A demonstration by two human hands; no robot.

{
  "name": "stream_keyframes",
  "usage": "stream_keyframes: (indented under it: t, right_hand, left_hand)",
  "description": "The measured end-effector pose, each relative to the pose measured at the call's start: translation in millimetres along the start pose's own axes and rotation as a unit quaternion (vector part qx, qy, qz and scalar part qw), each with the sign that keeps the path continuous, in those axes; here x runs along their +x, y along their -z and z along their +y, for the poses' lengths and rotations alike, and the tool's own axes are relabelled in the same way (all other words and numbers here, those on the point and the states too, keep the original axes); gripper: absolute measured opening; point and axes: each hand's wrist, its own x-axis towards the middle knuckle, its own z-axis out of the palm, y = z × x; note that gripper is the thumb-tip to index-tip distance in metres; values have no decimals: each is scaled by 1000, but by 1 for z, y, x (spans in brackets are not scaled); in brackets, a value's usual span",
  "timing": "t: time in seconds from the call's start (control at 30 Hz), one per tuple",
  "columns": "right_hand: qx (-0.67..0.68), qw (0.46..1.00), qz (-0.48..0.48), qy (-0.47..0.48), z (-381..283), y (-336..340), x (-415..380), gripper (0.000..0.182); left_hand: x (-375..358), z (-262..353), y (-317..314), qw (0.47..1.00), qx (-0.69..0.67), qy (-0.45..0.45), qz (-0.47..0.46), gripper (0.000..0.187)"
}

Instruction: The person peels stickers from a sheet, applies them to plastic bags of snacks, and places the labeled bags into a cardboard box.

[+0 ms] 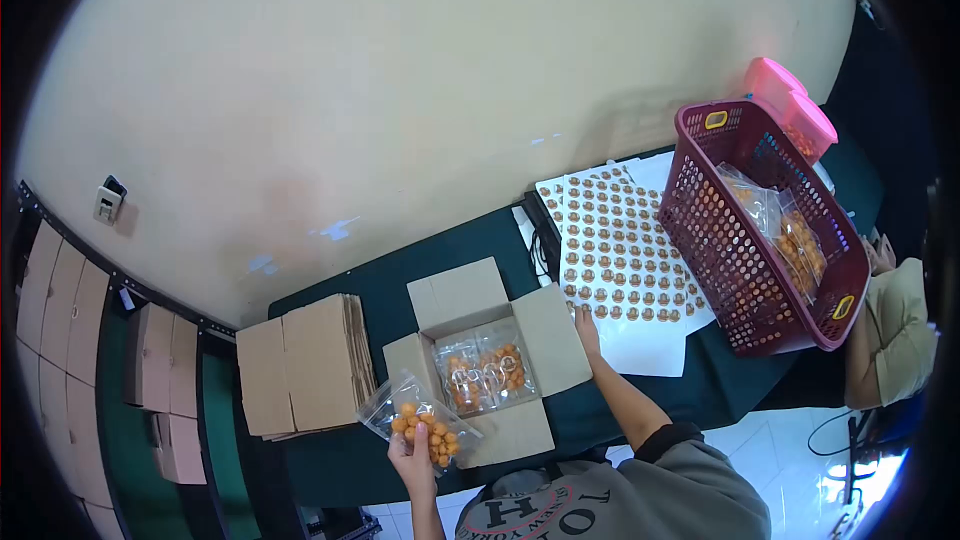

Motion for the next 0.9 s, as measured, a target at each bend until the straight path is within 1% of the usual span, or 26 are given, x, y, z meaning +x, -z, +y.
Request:
stream_keyframes:
  t: [0.03,0.07,0.13,0.2,0.27,0.3,0.33,0.37,0.43,0.47,0.53,0.7,0.77,0.9]
  right_hand:
    - [26,999,-42,2,-1,5,1,34]
    - [26,999,-39,1,-3,9,2,34]
    - [60,994,-80,-45,-15,25,6,37]
    - [63,994,-70,-49,-15,24,7,38]
    - [66,995,-60,-53,-2,7,7,38]
    - [28,997,-67,-11,12,-9,4,38]
    - [-10,997,-73,31,13,-10,4,38]
    - [-10,997,-72,31,12,-11,4,38]
    - [43,994,-81,-55,0,3,6,37]
    - [42,995,-80,-52,-3,11,8,37]
    - [74,984,-126,-98,-7,18,12,36]
    - [99,982,-116,-114,-14,27,16,38]
    - [114,978,-111,-135,-14,27,15,45]
    - [121,981,-93,-123,-11,23,16,43]
  left_hand:
    - [1,1,1,1000,3,-4,-10,15]
    - [3,0,3,1000,2,-5,-12,15]
    - [6,-3,6,1000,19,3,-23,16]
    - [6,2,2,1000,13,-3,-25,16]
    - [8,3,1,1000,8,-9,-27,16]
    - [10,1,2,999,9,-11,-37,17]
    - [11,0,3,999,11,-13,-47,18]
    - [13,-1,3,999,11,-14,-48,18]
    - [15,0,0,999,-10,-18,-49,19]
    - [16,2,-2,999,-12,-20,-49,19]
    - [18,5,-3,998,-4,-16,-53,19]
    - [24,7,-2,998,2,-19,-61,20]
    - [27,8,-3,998,-5,-18,-62,20]
    - [30,9,-4,998,-2,-28,-60,21]
